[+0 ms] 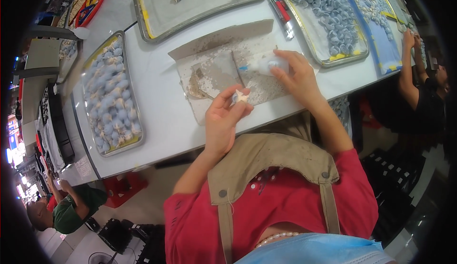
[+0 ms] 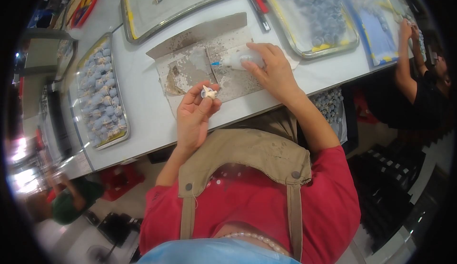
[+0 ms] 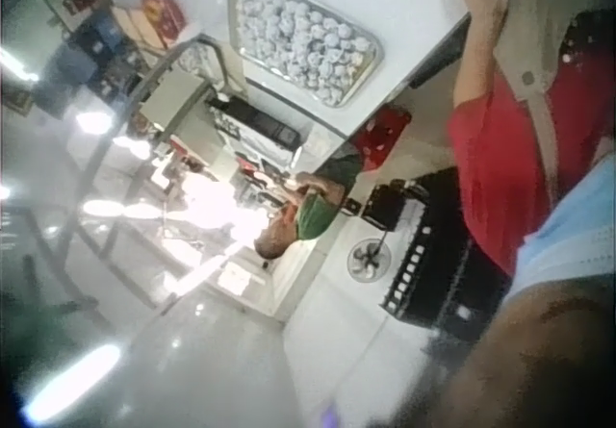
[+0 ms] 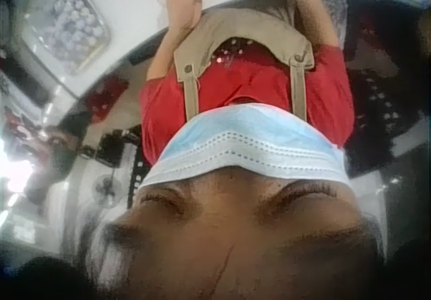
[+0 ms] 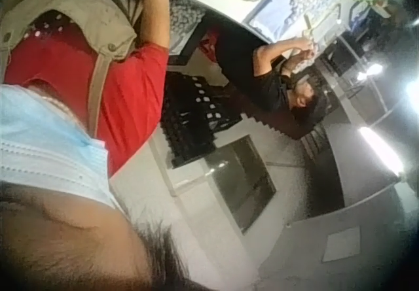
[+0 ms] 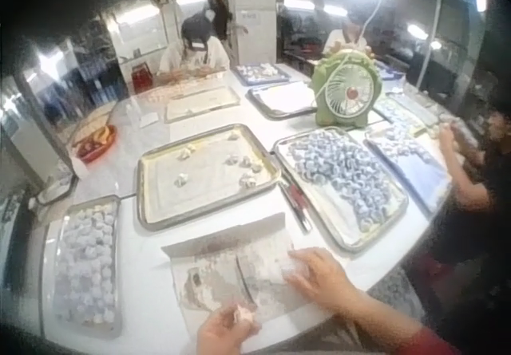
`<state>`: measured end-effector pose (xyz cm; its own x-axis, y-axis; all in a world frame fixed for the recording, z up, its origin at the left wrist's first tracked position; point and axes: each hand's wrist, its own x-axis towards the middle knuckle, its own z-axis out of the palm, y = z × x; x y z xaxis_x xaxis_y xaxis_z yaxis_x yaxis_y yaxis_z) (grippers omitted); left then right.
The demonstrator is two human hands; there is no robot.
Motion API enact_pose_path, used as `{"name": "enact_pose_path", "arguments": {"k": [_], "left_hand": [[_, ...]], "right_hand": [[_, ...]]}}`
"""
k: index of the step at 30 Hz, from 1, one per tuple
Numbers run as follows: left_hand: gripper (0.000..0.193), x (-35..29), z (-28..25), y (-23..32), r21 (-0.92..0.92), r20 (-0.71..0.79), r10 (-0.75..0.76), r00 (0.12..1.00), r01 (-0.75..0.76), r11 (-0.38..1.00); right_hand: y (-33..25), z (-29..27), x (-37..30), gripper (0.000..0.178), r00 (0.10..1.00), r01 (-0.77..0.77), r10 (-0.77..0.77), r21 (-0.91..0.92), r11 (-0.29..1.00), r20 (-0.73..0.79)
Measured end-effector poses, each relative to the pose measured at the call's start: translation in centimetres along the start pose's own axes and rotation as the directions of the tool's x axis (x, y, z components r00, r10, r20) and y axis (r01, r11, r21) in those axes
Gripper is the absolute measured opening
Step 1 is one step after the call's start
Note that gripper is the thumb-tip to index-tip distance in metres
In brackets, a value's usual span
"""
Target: The person applies glue from a bottle to small toy parts and assembles them by hand at a workbench.
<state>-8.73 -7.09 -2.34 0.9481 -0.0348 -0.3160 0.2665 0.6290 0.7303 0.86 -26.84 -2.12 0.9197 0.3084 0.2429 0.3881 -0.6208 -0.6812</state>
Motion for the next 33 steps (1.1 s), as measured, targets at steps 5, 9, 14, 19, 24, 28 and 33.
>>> {"name": "enact_pose_path", "arguments": {"k": [5, 9, 14, 19, 24, 28, 33], "left_hand": [[0.038, -0.3, 0.3, -0.4, 0.05, -0.012, -0.017, 1.0, 0.018, 0.999], [0.036, -0.7, 0.5, -0.4, 0.053, -0.012, -0.063, 0.998, 0.064, 0.997], [0.036, -0.8, 0.3, -1.1, 0.113, -0.012, 0.02, 1.0, -0.018, 0.993], [0.033, -1.0, -0.1, -1.0, 0.158, 0.023, 0.04, 0.999, -0.043, 0.986], [0.035, -1.4, 0.4, -0.6, 0.108, -0.02, -0.047, 0.999, 0.049, 0.993], [0.036, -1.4, 0.5, -0.6, 0.162, 0.014, 0.013, 1.0, -0.015, 0.987], [0.039, -1.5, 0.4, -0.8, 0.164, -0.004, 0.094, 0.996, -0.092, 0.982]], "right_hand": [[0.2, 0.3, -0.9, 0.036, 0.993, -0.077, 0.072, 0.046, 0.996, 0.098], [-0.5, 0.0, -1.9, 0.03, 0.968, -0.249, 0.232, 0.231, 0.94, 0.099], [-0.7, -0.7, -3.5, 0.025, 0.933, -0.339, 0.323, 0.696, 0.633, 0.16], [-0.7, -1.3, -4.6, 0.022, 0.939, -0.311, 0.305, 0.779, 0.544, 0.161], [-1.6, -1.9, -5.2, 0.026, 0.962, -0.263, 0.214, 0.768, 0.584, 0.167], [-2.1, -1.9, -5.4, 0.028, 0.959, -0.271, 0.22, 0.795, 0.543, 0.176], [-2.2, -2.3, -5.6, 0.03, 0.963, -0.267, 0.209, 0.728, 0.631, 0.172]]}}
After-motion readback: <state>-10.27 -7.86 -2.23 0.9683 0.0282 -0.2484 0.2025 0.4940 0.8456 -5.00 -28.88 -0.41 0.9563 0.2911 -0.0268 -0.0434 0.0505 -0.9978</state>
